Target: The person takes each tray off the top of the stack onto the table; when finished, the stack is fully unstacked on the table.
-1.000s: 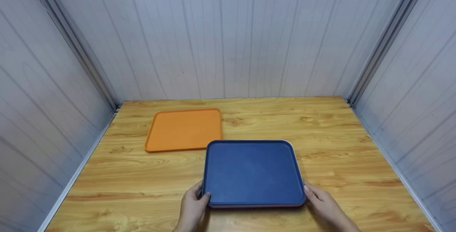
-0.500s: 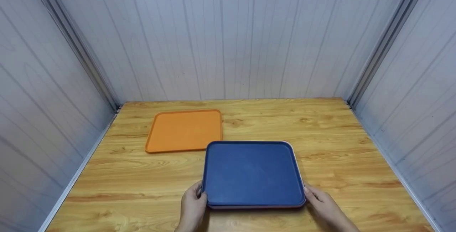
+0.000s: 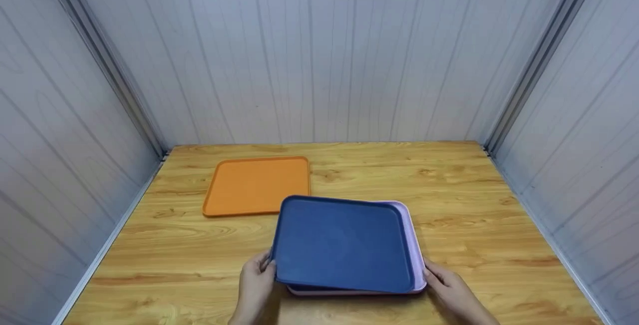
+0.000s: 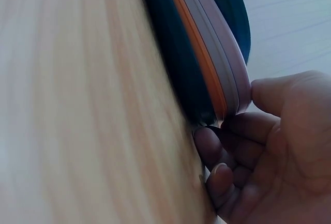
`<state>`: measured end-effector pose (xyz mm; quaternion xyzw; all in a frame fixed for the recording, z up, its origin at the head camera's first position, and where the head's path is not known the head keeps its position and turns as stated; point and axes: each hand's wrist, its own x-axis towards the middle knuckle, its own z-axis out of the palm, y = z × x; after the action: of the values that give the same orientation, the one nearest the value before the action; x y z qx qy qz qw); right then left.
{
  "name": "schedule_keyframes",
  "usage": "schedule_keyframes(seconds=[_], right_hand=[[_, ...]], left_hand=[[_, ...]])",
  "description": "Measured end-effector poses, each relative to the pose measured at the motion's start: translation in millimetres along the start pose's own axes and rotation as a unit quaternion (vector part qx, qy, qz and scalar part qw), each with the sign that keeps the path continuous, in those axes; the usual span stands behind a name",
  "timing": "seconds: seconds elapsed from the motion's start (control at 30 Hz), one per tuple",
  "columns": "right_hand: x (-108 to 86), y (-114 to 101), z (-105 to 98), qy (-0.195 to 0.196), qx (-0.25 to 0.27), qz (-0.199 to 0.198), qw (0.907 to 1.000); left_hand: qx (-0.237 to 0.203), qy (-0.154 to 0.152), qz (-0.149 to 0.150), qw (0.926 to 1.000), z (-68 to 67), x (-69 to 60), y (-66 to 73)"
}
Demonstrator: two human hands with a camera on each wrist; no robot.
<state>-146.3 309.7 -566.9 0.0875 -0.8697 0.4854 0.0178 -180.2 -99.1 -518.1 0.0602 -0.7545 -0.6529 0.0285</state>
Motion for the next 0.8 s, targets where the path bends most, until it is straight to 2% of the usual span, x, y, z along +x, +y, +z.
schedule_keyframes(seconds=[0.17,0.33,0.47,0.63,0.8], right_hand=[[0.0,0,0,0.002,0.005,0.006,1.0000],[0.6,2,1,0.008,-0.004,-0.007,0.9999],[0.4,3,1,0.010,-0.003,0.006,0.9999],[0.6,3,0,0.002,-0.008,0.010,0.9999],[0.5,2,1,-0.002,0.004,0.010,0.9999]], left_hand=[[-0.044,-0.004,-0.017,0.9989,-11.4,2.8,3.9],[-0.076,-0.007,-0.032,0.9966,-20.7,3.2,3.9],[-0.098,-0.016,-0.046,0.9940,-26.2,3.9,3.5],[-0.132,-0.035,-0.074,0.9879,-31.3,2.7,4.6],[-0.157,-0.029,-0.106,0.9815,-32.5,2.7,6.0]])
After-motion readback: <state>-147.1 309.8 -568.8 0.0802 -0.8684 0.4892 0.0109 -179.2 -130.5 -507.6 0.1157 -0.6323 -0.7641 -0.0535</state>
